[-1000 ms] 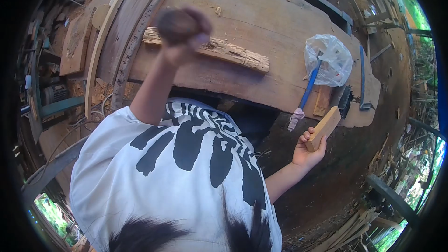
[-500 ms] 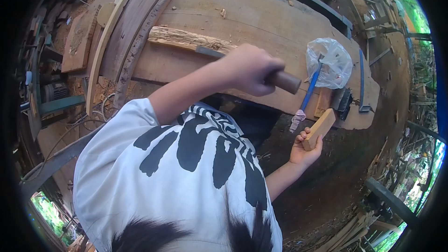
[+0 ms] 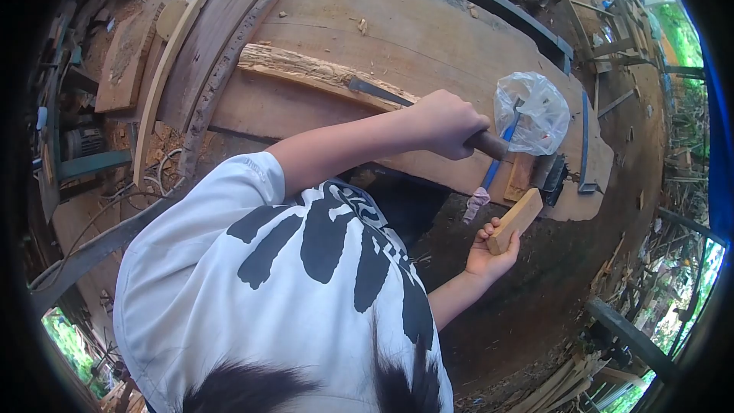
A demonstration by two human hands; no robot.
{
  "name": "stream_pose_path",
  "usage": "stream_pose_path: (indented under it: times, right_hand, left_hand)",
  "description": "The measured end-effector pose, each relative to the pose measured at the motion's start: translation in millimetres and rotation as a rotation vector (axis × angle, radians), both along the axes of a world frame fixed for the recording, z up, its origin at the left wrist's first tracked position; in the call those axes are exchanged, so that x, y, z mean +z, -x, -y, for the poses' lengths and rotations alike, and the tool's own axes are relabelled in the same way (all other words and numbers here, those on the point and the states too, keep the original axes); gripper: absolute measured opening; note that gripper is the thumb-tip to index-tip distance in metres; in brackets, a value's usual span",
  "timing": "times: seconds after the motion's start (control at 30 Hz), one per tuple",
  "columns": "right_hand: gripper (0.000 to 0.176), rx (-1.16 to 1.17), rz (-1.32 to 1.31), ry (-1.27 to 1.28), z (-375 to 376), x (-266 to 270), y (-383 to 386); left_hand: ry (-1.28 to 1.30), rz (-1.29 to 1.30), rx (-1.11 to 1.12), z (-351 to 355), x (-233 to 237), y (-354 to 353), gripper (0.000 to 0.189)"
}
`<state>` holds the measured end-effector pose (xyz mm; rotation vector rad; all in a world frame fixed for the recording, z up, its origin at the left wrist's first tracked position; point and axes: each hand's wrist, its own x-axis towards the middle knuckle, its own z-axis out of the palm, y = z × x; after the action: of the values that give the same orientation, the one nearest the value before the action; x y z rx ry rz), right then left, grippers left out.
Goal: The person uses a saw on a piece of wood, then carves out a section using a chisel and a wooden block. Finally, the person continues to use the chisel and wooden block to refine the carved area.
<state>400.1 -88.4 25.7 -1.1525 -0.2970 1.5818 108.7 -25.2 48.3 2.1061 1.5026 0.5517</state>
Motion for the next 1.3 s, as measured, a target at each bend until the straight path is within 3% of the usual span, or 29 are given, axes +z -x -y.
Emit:
stream_pose_path:
  times: [0.27,0.7,0.77,0.87,0.9,0.93,1.0,1.07,1.1,1.2,1.27,1.3]
  right_hand:
    - [0.044,0.134,-0.002,-0.04,-6.3,0.0,6.9]
    - [0.045,0.158,-0.026,-0.034,-6.6,3.2,12.5]
    - [0.042,0.029,0.107,-0.093,-7.0,0.9,16.4]
    - [0.043,-0.17,0.043,-0.041,-10.7,-16.5,47.8]
    - [0.042,-0.07,-0.045,-0.011,-7.1,-17.8,65.6]
    - [0.042,0.125,0.12,0.038,0.6,-13.8,78.2]
    - [0.045,0.416,0.075,0.072,6.0,0.1,79.1]
    - [0.042,0.402,-0.038,0.032,-5.8,14.7,53.7]
    - [0.042,0.269,-0.109,0.024,-10.9,21.3,47.7]
    - [0.045,-0.189,0.12,-0.18,-29.0,11.0,56.7]
    - [0.045,0.454,0.33,-0.147,-20.3,6.1,55.1]
    - [0.045,0.49,0.324,-0.018,-0.5,35.1,91.2]
  left_hand:
    - [0.022,-0.032,0.075,-7.3,-11.7,-5.3,0.018]
    - [0.095,-0.122,0.026,-18.2,-37.5,-1.5,0.022]
    - [0.099,-0.13,0.002,-15.8,-35.9,-1.5,0.022]
    - [0.092,-0.129,-0.01,-12.5,-34.9,-3.3,0.021]
    - [0.085,-0.133,-0.007,-12.0,-36.9,-4.5,0.02]
    - [0.078,-0.138,0.001,-11.8,-37.5,-4.8,0.02]
    - [0.072,-0.125,0.012,-11.1,-37.8,-2.2,0.02]
    - [0.067,-0.115,0.027,-10.2,-35.1,1.0,0.02]
    - [0.072,-0.112,0.024,-9.5,-31.5,0.7,0.019]
    - [0.07,-0.111,0.015,-10.2,-33.8,1.8,0.019]
    - [0.056,-0.106,0.015,-12.9,-37.9,-0.8,0.018]
    - [0.07,-0.093,0.012,-13.4,-39.7,-0.4,0.018]
